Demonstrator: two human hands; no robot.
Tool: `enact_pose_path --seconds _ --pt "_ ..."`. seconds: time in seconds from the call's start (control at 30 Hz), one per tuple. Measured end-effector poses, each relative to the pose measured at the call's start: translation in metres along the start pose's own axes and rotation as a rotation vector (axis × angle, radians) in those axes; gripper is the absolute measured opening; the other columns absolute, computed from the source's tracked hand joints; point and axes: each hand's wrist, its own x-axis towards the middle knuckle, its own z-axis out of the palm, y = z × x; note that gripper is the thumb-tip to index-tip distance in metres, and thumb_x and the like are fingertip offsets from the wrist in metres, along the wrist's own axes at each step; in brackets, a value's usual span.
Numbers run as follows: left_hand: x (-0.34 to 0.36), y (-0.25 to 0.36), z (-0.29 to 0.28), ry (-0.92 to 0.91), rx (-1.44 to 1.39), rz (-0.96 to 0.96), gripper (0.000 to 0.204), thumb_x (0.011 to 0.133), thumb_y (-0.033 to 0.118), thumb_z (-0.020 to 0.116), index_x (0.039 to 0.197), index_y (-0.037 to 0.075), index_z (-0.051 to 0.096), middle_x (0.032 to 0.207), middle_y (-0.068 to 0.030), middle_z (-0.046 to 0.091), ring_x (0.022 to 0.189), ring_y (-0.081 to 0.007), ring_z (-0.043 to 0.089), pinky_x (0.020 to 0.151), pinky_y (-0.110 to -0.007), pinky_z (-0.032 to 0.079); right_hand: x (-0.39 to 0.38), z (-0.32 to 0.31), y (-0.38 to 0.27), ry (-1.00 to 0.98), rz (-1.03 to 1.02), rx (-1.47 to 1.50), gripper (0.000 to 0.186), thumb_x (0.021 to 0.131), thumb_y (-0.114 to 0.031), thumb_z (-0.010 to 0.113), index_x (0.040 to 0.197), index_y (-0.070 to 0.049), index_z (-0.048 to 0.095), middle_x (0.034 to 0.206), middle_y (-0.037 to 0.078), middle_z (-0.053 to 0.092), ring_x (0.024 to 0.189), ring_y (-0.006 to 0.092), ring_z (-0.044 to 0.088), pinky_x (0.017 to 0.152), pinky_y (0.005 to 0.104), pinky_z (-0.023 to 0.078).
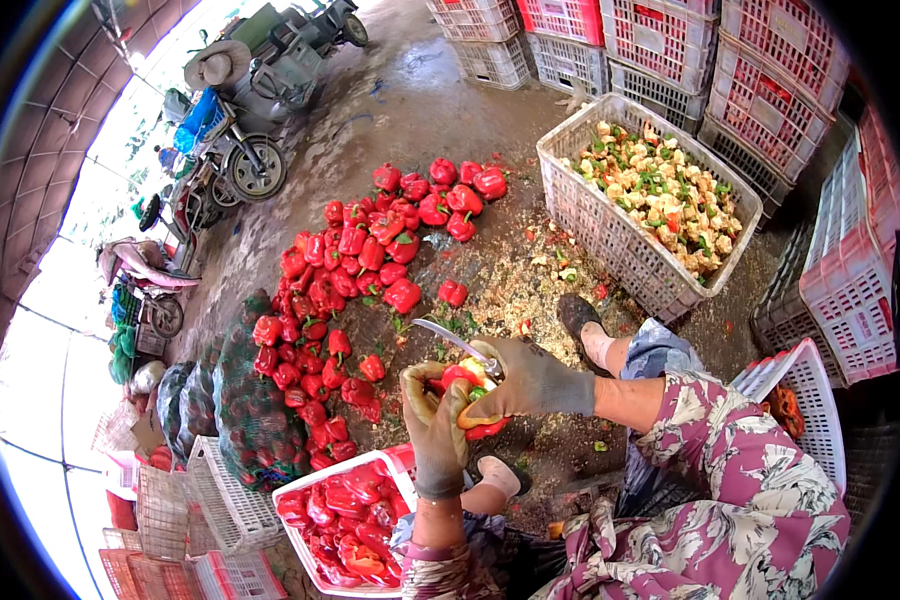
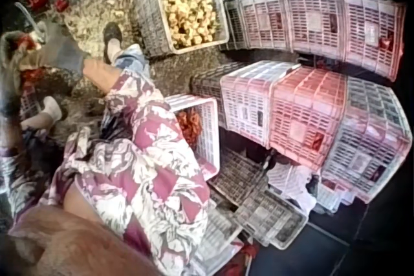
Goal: The person sits on the floor and uses a knife to remove the stems and seeds from red bell peppers. They place the cleaned peppers into a white plastic crate and discard the waste into a separate basket.
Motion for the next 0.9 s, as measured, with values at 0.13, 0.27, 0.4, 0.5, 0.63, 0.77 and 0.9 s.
enact_pose_path --seconds 0.13,0.27,0.4,0.5,0.63,0.77,0.9 --pt "0.000 0.000 0.000 0.029 0.071 0.038 0.021 0.096 0.012 0.051 0.103 -0.006 0.059 0.111 -0.0184 0.055 0.102 -0.0321 0.056 0.090 -0.039 0.046 -0.002 -0.003 -0.012 0.033 -0.066 -0.019 0.068 0.073 -0.046 0.087 0.115 0.000 0.059 0.098 0.017 0.068 0.092 0.0237 0.067 0.082 0.0359 0.051" --pt "0.003 -0.008 0.002 0.004 0.149 0.163 0.021 0.093 0.009 0.050 0.105 -0.005 0.059 0.116 -0.0222 0.057 0.105 -0.0384 0.058 0.092 -0.044 0.048 -0.003 -0.013 -0.020 0.027 -0.099 -0.068 0.058 0.077 -0.039 0.085 0.110 0.001 0.060 0.088 0.014 0.066 0.086 0.0221 0.066 0.078 0.0363 0.051" --pt "0.001 -0.008 -0.009 0.002 0.130 0.146 0.017 0.092 0.006 0.050 0.106 0.000 0.058 0.115 -0.0208 0.057 0.101 -0.0370 0.061 0.086 -0.045 0.051 0.004 -0.025 -0.029 0.068 0.224 0.304 0.037 0.085 -0.027 0.080 0.105 -0.001 0.064 0.078 0.008 0.066 0.064 0.0109 0.063 0.054 0.0243 0.048" --pt "0.002 -0.005 -0.017 0.021 0.124 0.174 0.016 0.092 0.005 0.052 0.107 0.001 0.056 0.112 -0.0194 0.057 0.097 -0.0354 0.062 0.082 -0.043 0.052 0.011 -0.028 -0.018 0.147 0.140 0.255 0.030 0.090 -0.021 0.072 0.110 0.001 0.064 0.074 0.004 0.065 0.057 0.0053 0.058 0.048 0.0207 0.046" --pt "0.008 -0.013 -0.023 -0.049 0.427 0.403 0.017 0.098 0.012 0.050 0.108 0.001 0.057 0.110 -0.0185 0.059 0.097 -0.0337 0.061 0.086 -0.043 0.050 0.003 -0.034 -0.041 -0.099 0.247 0.429 0.042 0.088 -0.022 0.074 0.121 0.002 0.062 0.071 0.002 0.064 0.055 0.0055 0.057 0.045 0.0219 0.044" --pt "0.007 -0.007 -0.005 -0.003 0.167 0.100 0.043 0.105 0.041 0.044 0.110 0.000 0.058 0.107 -0.0149 0.063 0.100 -0.0231 0.059 0.093 -0.038 0.045 -0.006 -0.035 -0.047 -0.348 0.301 0.352 0.049 0.086 -0.024 0.077 0.124 0.003 0.061 0.069 0.001 0.063 0.049 0.0066 0.053 0.041 0.0235 0.039" --pt "0.002 -0.006 0.003 -0.023 0.137 0.117 0.048 0.104 0.047 0.045 0.108 0.001 0.055 0.100 -0.0117 0.059 0.095 -0.0212 0.057 0.088 -0.037 0.045 0.000 -0.023 -0.005 -0.370 0.234 0.379 0.037 0.081 -0.022 0.080 0.105 0.003 0.066 0.066 0.002 0.063 0.051 0.0105 0.054 0.043 0.0269 0.040"
